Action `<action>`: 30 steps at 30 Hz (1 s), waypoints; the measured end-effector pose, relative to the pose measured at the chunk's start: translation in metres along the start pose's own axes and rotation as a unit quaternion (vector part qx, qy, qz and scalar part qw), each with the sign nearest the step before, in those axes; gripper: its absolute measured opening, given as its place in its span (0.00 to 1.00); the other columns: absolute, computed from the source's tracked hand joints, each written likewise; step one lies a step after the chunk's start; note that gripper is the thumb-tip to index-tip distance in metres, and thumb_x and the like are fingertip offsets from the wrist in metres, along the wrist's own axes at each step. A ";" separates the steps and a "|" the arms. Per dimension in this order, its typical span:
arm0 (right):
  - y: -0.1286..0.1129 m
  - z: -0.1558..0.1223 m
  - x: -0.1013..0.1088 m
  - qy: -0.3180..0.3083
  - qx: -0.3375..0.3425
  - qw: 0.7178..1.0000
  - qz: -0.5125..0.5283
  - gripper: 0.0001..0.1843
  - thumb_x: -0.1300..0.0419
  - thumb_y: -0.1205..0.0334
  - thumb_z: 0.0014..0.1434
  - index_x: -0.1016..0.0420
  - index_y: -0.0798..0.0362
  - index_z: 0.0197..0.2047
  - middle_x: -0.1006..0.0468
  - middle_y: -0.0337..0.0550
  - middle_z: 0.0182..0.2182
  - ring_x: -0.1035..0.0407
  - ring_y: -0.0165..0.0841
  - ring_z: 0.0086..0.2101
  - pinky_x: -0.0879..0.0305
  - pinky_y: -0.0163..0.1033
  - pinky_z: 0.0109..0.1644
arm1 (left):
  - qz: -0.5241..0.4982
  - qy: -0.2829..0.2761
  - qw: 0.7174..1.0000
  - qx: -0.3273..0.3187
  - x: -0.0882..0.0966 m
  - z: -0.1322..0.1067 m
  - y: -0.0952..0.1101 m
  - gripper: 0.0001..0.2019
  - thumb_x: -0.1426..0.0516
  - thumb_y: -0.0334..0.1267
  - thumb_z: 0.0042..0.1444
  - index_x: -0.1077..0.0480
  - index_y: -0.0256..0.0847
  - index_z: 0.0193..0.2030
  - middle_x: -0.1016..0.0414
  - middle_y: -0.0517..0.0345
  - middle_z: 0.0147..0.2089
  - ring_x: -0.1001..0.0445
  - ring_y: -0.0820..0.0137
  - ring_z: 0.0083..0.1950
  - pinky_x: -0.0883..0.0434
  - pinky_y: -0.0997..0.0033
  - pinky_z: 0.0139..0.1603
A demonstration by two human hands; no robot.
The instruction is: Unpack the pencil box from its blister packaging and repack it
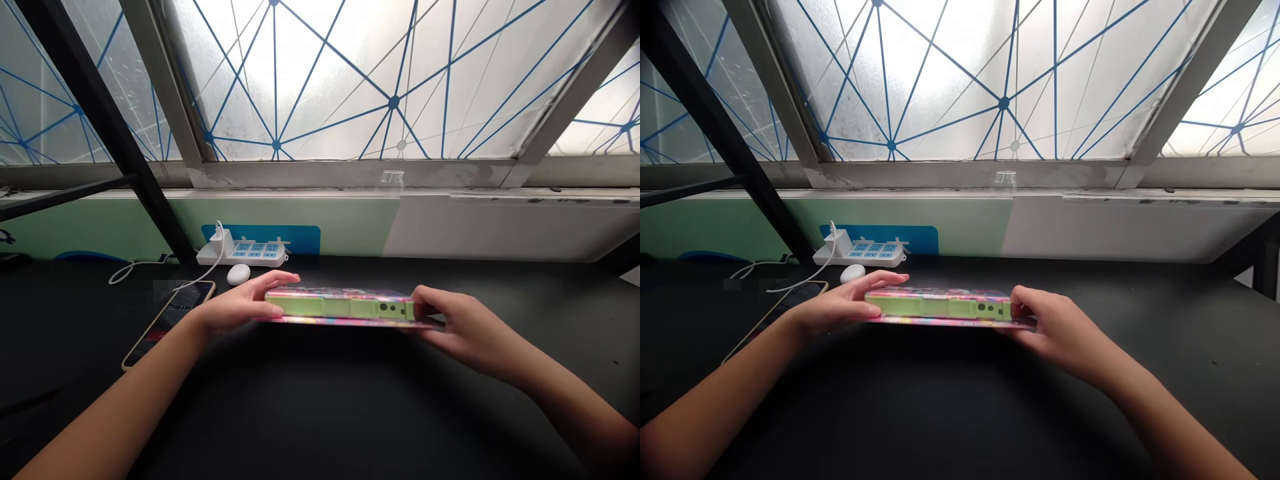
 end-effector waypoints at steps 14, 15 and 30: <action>0.005 0.002 -0.023 -0.103 0.008 0.995 0.016 0.19 0.37 0.39 0.60 0.26 0.46 0.37 0.24 0.50 0.49 0.29 0.49 0.50 0.27 0.50 0.49 | 0.408 0.047 0.911 -0.045 -0.020 0.005 -0.016 0.44 0.32 0.52 0.53 0.42 0.52 0.75 0.41 0.46 0.73 0.38 0.47 0.71 0.37 0.50 0.71; 0.005 0.003 -0.023 -0.105 0.006 0.994 0.020 0.19 0.37 0.38 0.61 0.26 0.46 0.36 0.24 0.50 0.49 0.29 0.49 0.51 0.27 0.50 0.49 | 0.413 0.045 0.908 -0.045 -0.021 0.006 -0.017 0.44 0.32 0.52 0.53 0.42 0.51 0.75 0.40 0.46 0.73 0.38 0.48 0.71 0.37 0.50 0.71; 0.040 0.011 -0.019 0.031 -0.207 0.951 0.229 0.54 0.28 0.36 0.48 0.43 0.45 0.71 0.24 0.55 0.60 0.25 0.56 0.55 0.21 0.55 0.52 | 0.589 0.116 0.758 -0.255 -0.036 0.007 -0.008 0.43 0.31 0.50 0.56 0.43 0.56 0.76 0.39 0.44 0.66 0.41 0.47 0.67 0.39 0.44 0.71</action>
Point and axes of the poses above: each hand's wrist, its own z-axis towards the middle knuckle, its own x-axis out of the back of the hand, y = z × x, the point moved 3 cm from there along z, towards the middle knuckle
